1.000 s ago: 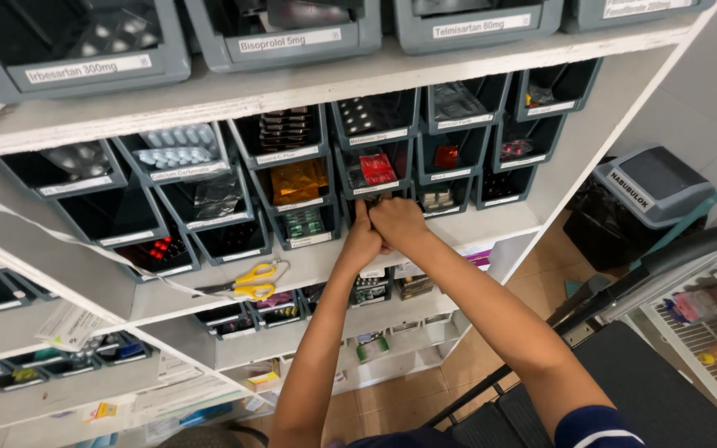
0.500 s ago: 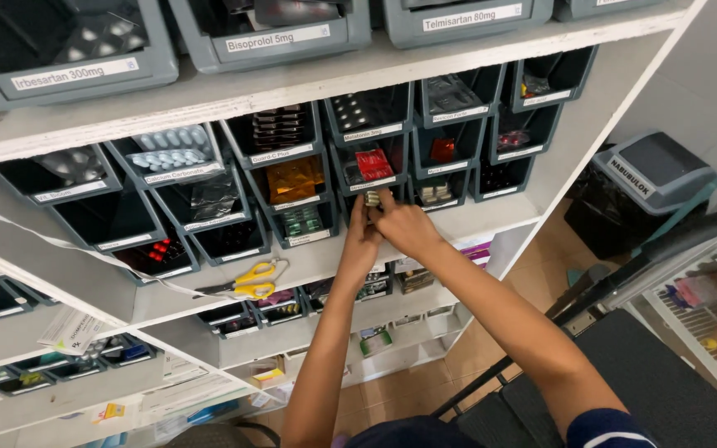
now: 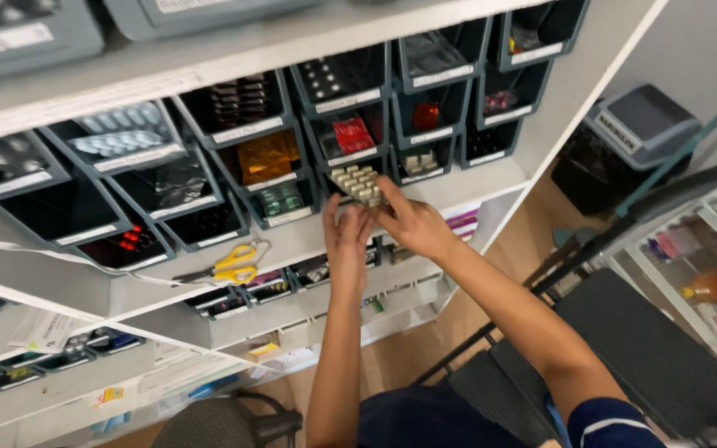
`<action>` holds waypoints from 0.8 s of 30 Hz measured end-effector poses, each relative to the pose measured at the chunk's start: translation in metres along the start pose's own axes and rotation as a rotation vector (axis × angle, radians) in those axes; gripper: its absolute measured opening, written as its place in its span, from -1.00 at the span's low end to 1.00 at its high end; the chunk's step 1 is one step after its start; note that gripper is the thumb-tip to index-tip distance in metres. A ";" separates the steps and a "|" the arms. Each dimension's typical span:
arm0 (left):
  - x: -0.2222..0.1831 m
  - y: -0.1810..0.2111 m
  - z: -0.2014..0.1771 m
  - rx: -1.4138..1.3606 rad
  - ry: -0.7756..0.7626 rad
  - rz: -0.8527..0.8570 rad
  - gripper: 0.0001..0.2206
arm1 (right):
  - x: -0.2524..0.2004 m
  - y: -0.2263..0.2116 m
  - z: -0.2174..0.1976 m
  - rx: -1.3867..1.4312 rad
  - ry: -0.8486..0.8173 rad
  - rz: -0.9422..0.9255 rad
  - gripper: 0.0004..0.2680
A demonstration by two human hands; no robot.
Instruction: The person wipes several medicine blister packets with a blue cloth before placing them into small storage bins on a shelf.
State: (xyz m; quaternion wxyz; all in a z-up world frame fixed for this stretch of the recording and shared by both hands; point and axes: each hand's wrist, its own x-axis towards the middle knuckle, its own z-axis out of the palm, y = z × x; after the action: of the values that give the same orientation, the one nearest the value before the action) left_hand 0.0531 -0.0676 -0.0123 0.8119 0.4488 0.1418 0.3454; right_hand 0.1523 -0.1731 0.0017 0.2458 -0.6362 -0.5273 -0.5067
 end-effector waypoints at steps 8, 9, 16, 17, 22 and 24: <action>-0.034 -0.003 0.033 0.125 -0.244 -0.165 -0.44 | -0.021 0.004 -0.072 0.307 0.050 0.276 -0.83; -0.040 -0.011 0.038 0.148 -0.281 -0.184 -0.51 | -0.022 0.003 -0.086 0.492 0.049 0.471 -0.66; -0.078 -0.114 0.066 0.181 -0.529 -0.434 -0.67 | -0.111 0.019 -0.173 0.017 -0.037 0.400 -0.96; -0.088 -0.121 0.080 0.254 -0.578 -0.495 -0.59 | -0.135 0.018 -0.184 -0.064 -0.094 0.438 -0.98; -0.143 -0.210 0.119 0.375 -0.755 -0.722 -0.50 | -0.228 0.009 -0.244 -0.294 -0.261 0.602 -0.92; -0.163 -0.258 0.118 0.401 -0.809 -0.852 -0.50 | -0.269 -0.002 -0.259 -0.373 -0.306 0.662 -0.93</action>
State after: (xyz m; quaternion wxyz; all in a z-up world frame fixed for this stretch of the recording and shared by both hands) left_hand 0.1106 -0.3464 -0.1728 0.7678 0.5918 0.0517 -0.2400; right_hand 0.0697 -0.5052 -0.1476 0.1947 -0.8734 -0.2234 -0.3865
